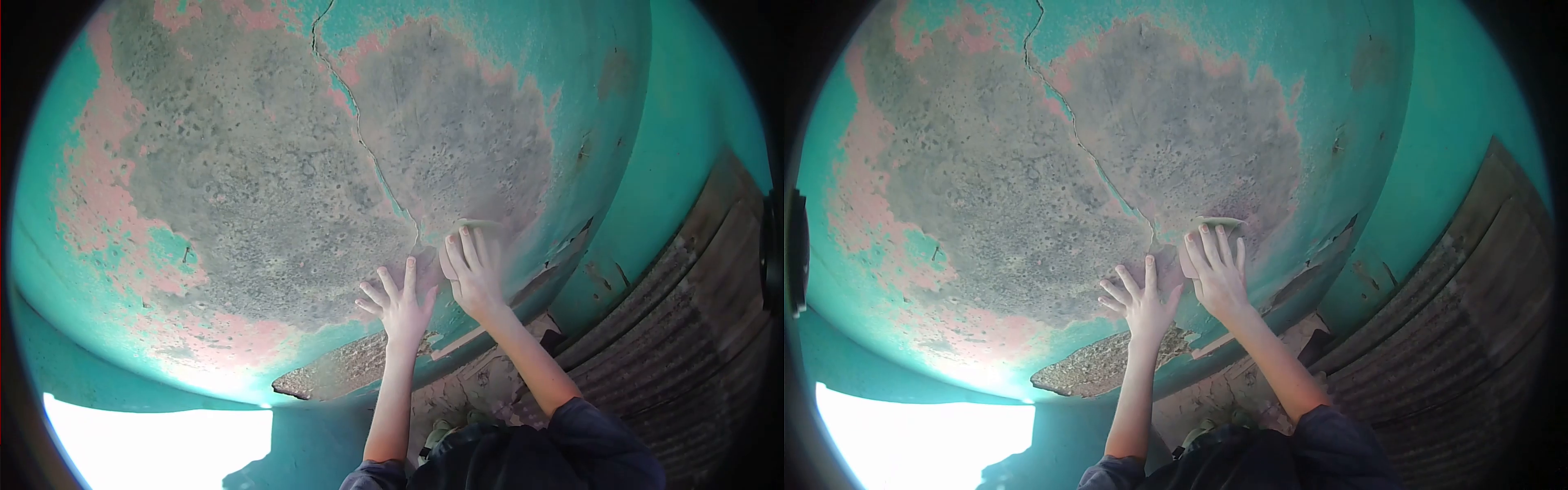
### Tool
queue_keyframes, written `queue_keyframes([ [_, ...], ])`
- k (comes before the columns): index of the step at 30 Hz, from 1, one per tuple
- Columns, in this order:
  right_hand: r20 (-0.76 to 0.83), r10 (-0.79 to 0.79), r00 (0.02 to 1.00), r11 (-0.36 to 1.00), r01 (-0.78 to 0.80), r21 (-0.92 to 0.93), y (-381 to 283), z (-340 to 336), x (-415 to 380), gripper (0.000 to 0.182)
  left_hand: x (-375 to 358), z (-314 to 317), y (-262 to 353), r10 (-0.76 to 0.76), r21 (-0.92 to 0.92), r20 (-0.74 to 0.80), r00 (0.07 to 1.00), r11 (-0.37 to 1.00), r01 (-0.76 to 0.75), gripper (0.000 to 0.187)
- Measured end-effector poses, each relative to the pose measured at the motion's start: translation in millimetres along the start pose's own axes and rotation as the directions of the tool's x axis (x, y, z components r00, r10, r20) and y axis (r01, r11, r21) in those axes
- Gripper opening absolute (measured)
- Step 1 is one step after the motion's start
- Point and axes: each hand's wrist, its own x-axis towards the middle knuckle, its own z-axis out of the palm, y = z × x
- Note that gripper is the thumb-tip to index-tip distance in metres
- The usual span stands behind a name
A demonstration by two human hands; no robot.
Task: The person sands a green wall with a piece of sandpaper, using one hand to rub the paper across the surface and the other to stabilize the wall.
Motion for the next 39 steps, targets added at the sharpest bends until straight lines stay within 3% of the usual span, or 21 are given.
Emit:
queue_keyframes([
  [4,-0.057,0.008,0.998,1.0,-0.007,0.025,-8,-14,20,0.067,0,-3,0,-0.013,0.006,0.023,1.0,1.0,0.013,0.087],
  [11,0.017,0.073,0.997,0.997,-0.073,-0.006,-11,-1,-2,0.069,0,-15,-2,-0.019,-0.008,0.087,0.996,1.0,0.02,0.084],
  [14,-0.053,0.088,0.995,0.992,-0.082,0.091,-15,-10,8,0.069,-3,-19,-4,-0.024,-0.013,0.135,0.991,1.0,0.026,0.084],
  [20,-0.013,0.08,0.997,0.996,-0.081,-0.025,-7,8,-19,0.07,0,-23,-4,-0.005,-0.017,0.12,0.993,1.0,0.007,0.085],
  [25,-0.068,0.103,0.992,0.993,-0.098,0.073,-22,-18,16,0.07,-3,-33,-4,0.009,-0.028,0.131,0.991,1.0,-0.005,0.085],
  [32,0.047,0.214,0.976,0.972,-0.217,0.089,-20,37,-38,0.066,-17,-51,-22,0.093,-0.023,0.082,0.992,0.996,-0.091,0.081],
  [34,0.009,0.324,0.946,0.9,-0.312,0.304,-22,31,-20,0.062,-24,-54,-36,0.121,-0.07,0.082,0.989,0.991,-0.115,0.08],
  [39,-0.147,0.382,0.912,0.878,-0.309,0.365,-55,57,-29,0.061,-38,-73,-65,0.034,-0.034,0.09,0.995,0.999,-0.031,0.08],
])
